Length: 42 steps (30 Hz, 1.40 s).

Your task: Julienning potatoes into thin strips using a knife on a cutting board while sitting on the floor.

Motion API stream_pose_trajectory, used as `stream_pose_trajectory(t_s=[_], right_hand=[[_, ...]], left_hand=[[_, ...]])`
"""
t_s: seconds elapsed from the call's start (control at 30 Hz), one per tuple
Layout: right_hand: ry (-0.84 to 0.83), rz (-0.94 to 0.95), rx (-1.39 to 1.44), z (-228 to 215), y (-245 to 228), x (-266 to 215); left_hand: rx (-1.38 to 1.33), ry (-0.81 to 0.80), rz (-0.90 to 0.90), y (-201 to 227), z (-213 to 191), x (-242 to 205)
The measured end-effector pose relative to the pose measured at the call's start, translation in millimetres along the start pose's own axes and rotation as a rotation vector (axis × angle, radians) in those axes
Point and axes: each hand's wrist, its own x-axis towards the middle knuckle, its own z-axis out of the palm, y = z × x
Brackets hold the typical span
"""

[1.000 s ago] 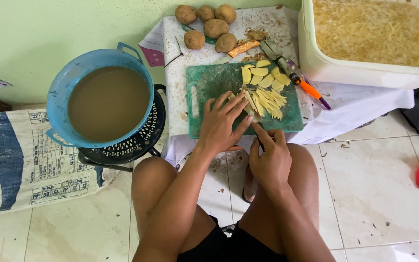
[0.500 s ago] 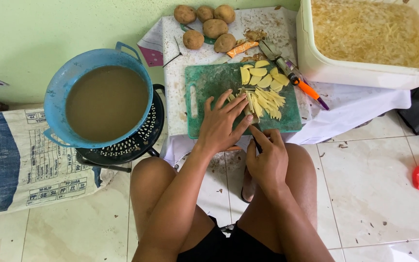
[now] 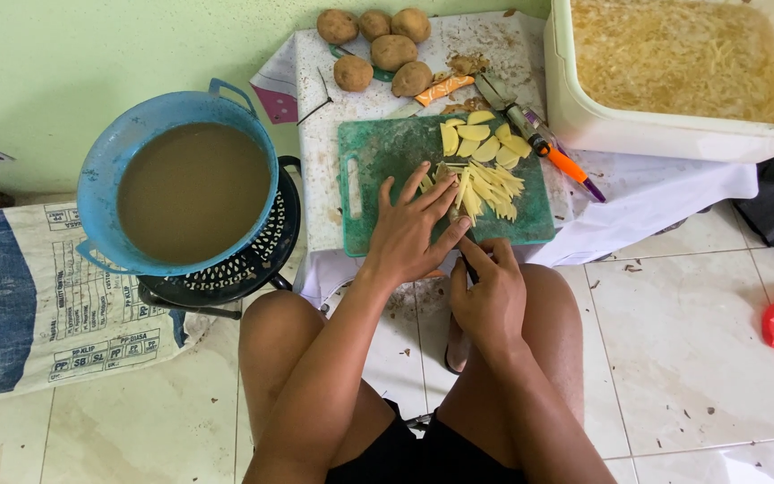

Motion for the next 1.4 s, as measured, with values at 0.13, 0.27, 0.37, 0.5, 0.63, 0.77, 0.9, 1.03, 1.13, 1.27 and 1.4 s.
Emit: stream_pose_trajectory(t_s=[0.13, 0.27, 0.37, 0.5, 0.63, 0.77, 0.9, 1.03, 1.13, 1.27, 1.4], right_hand=[[0.001, 0.009, 0.010, 0.1, -1.5, 0.4], [-0.013, 0.001, 0.007, -1.0, -5.1, 1.2], [-0.043, -0.005, 0.028, -0.8, -5.4, 2.3], [-0.082, -0.001, 0.060, 3.9, -1.9, 0.0], [-0.103, 0.000, 0.085, 5.7, -0.8, 1.5], [-0.111, -0.017, 0.138, 3.0, -2.8, 4.5], [-0.126, -0.011, 0.191, 1.6, -4.6, 5.6], [-0.128, 0.006, 0.231, -6.4, -16.7, 10.2], [-0.159, 0.092, 0.381, -10.5, -20.5, 11.4], [-0.178, 0.230, 0.574, -11.0, -16.9, 10.8], [-0.211, 0.386, 0.811, -10.4, -12.0, 15.9]], left_hand=[[-0.001, -0.018, -0.006, 1.1, -0.7, 0.6], [0.023, -0.046, -0.005, 1.0, 4.2, -0.1], [0.028, -0.061, -0.007, 2.8, 3.1, -0.7], [0.023, -0.062, -0.008, 4.3, 1.6, -2.6], [0.047, -0.064, -0.003, 3.9, 3.3, -1.8], [0.095, -0.065, -0.008, -0.3, 10.9, -1.7], [0.092, -0.046, 0.004, 0.8, 8.0, -2.5], [0.090, -0.040, -0.018, -0.6, 9.7, -2.4], [0.014, 0.055, -0.026, -1.3, 9.5, -2.0], [-0.057, 0.195, -0.031, -1.3, 0.2, -3.2], [-0.178, 0.342, -0.055, -6.5, -5.1, -6.4]])
